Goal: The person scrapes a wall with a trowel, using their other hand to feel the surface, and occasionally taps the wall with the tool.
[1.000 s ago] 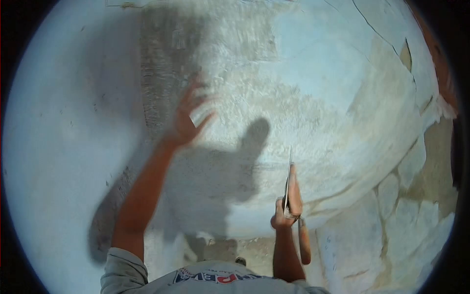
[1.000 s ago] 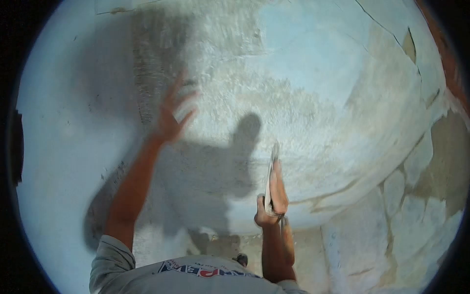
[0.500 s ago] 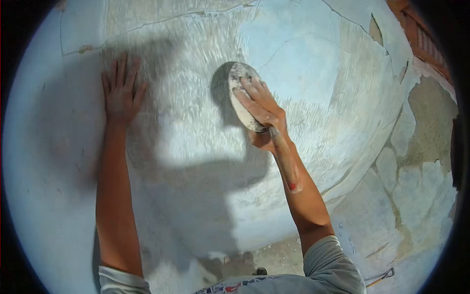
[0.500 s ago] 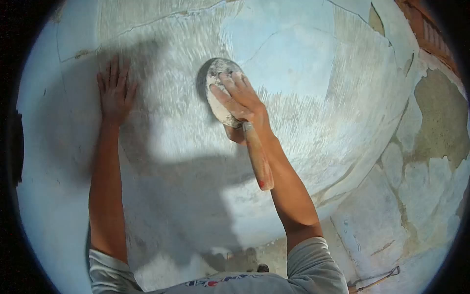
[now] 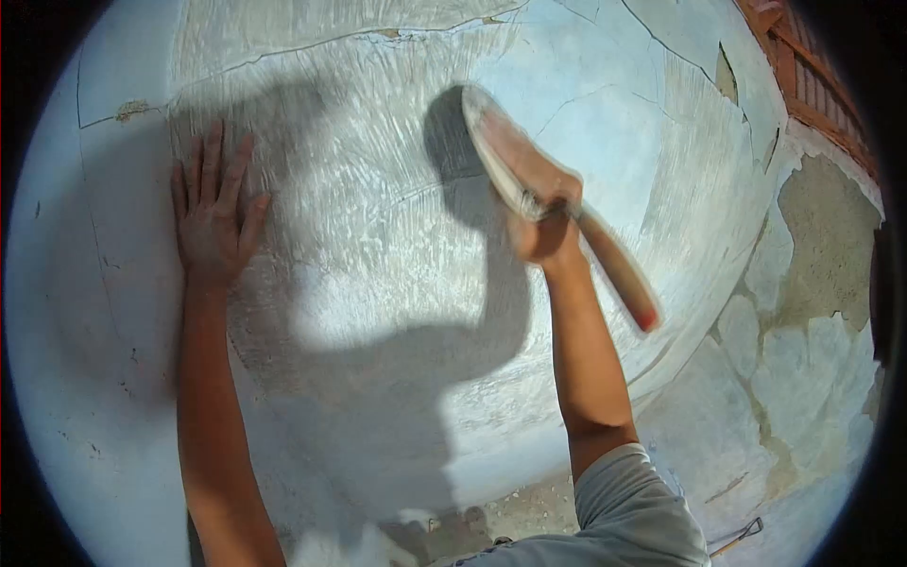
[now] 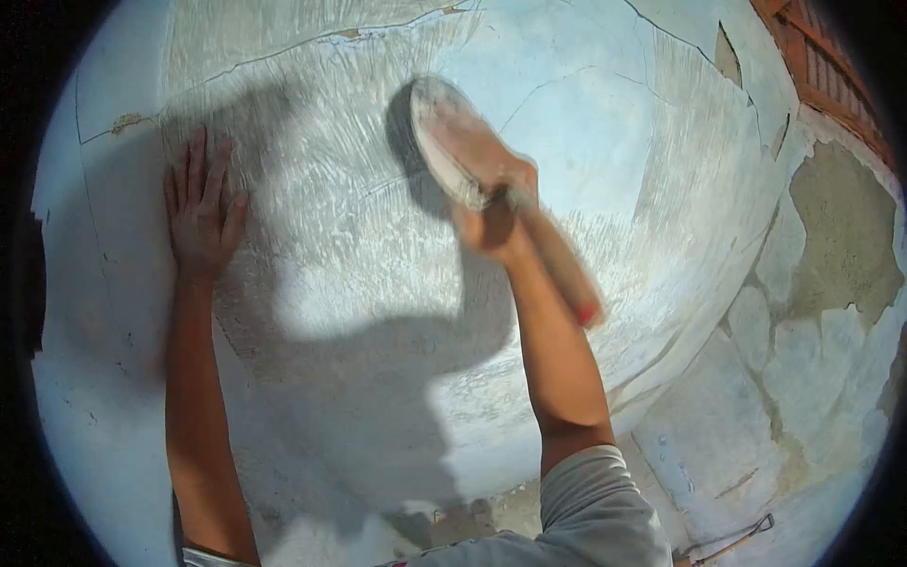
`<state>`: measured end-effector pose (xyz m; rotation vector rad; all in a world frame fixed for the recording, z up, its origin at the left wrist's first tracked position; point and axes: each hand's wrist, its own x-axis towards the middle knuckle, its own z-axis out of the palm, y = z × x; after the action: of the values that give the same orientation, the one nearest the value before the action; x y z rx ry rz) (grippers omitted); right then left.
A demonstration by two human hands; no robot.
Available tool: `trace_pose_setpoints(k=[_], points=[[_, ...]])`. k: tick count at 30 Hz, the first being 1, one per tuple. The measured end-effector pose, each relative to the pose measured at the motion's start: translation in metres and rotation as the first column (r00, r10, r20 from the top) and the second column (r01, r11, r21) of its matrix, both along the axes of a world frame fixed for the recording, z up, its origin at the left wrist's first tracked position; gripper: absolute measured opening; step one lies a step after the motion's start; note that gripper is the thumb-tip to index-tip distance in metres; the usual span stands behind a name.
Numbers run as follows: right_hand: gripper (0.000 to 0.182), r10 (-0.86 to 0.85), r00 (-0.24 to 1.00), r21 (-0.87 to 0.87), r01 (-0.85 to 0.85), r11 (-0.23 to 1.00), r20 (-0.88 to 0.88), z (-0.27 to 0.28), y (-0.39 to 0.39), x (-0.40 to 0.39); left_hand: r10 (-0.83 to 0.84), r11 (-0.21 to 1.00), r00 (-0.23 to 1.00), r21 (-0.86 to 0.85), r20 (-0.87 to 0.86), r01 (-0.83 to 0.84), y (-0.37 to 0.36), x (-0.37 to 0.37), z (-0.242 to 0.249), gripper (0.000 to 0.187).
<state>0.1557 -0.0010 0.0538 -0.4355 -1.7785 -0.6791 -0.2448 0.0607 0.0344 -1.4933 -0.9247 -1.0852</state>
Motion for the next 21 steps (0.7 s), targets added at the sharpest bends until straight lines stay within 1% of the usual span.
trace_pose_setpoints(k=[1, 2, 3, 4, 5, 7, 8, 10, 11, 14, 16, 17, 19, 20, 21], points=[[0.046, 0.026, 1.000, -0.023, -0.027, 0.999, -0.014, -0.025, 0.000, -0.001, -0.003, 1.000, 1.000, 0.001, 0.002, 0.003, 0.000, 0.000, -0.001, 0.066], [0.047, -0.040, 0.997, 0.008, 0.040, 0.999, 0.062, -0.036, -0.007, 0.002, -0.002, 1.000, 1.000, 0.012, -0.005, 0.002, 0.001, -0.002, -0.001, 0.066], [0.057, -0.065, 0.996, 0.010, 0.065, 0.998, 0.055, -0.053, 0.004, 0.005, -0.001, 1.000, 1.000, 0.026, -0.008, 0.001, 0.003, -0.002, -0.001, 0.065], [0.057, -0.118, 0.986, 0.038, 0.115, 0.993, 0.116, -0.047, 0.038, 0.019, 0.000, 0.999, 1.000, 0.040, -0.012, 0.000, 0.004, -0.002, 0.000, 0.065], [0.057, -0.170, 0.971, 0.065, 0.161, 0.985, 0.169, -0.028, 0.084, 0.036, -0.004, 0.999, 1.000, 0.037, -0.007, 0.005, 0.004, -0.001, 0.001, 0.065], [0.050, -0.149, 0.989, 0.127, 0.148, 0.981, -0.001, 0.004, 0.015, 0.000, -0.008, 1.000, 1.000, 0.022, -0.006, 0.008, 0.002, -0.001, 0.001, 0.064], [0.048, -0.034, 0.999, 0.234, 0.027, 0.972, 0.025, 0.028, 0.029, 0.006, -0.012, 1.000, 1.000, 0.019, -0.006, 0.012, 0.002, -0.001, -0.001, 0.065], [0.048, 0.019, 0.999, 0.143, -0.023, 0.989, 0.030, 0.057, 0.014, 0.005, -0.019, 1.000, 1.000, 0.024, -0.005, 0.019, 0.003, -0.002, -0.001, 0.065], [0.048, -0.044, 0.999, 0.042, 0.044, 0.998, 0.000, 0.054, 0.000, 0.007, -0.015, 0.999, 1.000, 0.031, -0.005, 0.015, 0.005, -0.002, 0.001, 0.066], [0.052, -0.013, 0.997, -0.001, 0.013, 1.000, 0.078, -0.010, -0.006, 0.014, -0.004, 1.000, 1.000, 0.025, -0.011, 0.004, 0.004, -0.004, -0.002, 0.066], [0.071, -0.170, 0.980, 0.011, 0.170, 0.985, 0.105, -0.040, -0.004, 0.008, 0.008, 1.000, 1.000, 0.016, 0.004, -0.008, 0.002, -0.002, -0.002, 0.065], [0.073, -0.226, 0.967, -0.012, 0.229, 0.973, 0.118, -0.040, -0.003, 0.011, -0.006, 1.000, 1.000, 0.022, 0.004, 0.006, 0.003, -0.001, -0.002, 0.065], [0.074, -0.235, 0.968, -0.046, 0.239, 0.970, 0.085, -0.024, -0.002, 0.011, -0.026, 0.999, 1.000, 0.031, -0.011, 0.026, 0.003, -0.002, -0.001, 0.064], [0.073, -0.191, 0.981, -0.051, 0.193, 0.980, 0.045, -0.008, 0.003, 0.014, -0.028, 0.999, 1.000, 0.031, -0.010, 0.028, 0.003, -0.002, 0.000, 0.063], [0.066, -0.052, 0.998, -0.067, 0.051, 0.996, -0.025, 0.008, 0.002, 0.006, -0.031, 0.999, 0.999, 0.028, -0.008, 0.031, 0.003, -0.001, 0.000, 0.063]])
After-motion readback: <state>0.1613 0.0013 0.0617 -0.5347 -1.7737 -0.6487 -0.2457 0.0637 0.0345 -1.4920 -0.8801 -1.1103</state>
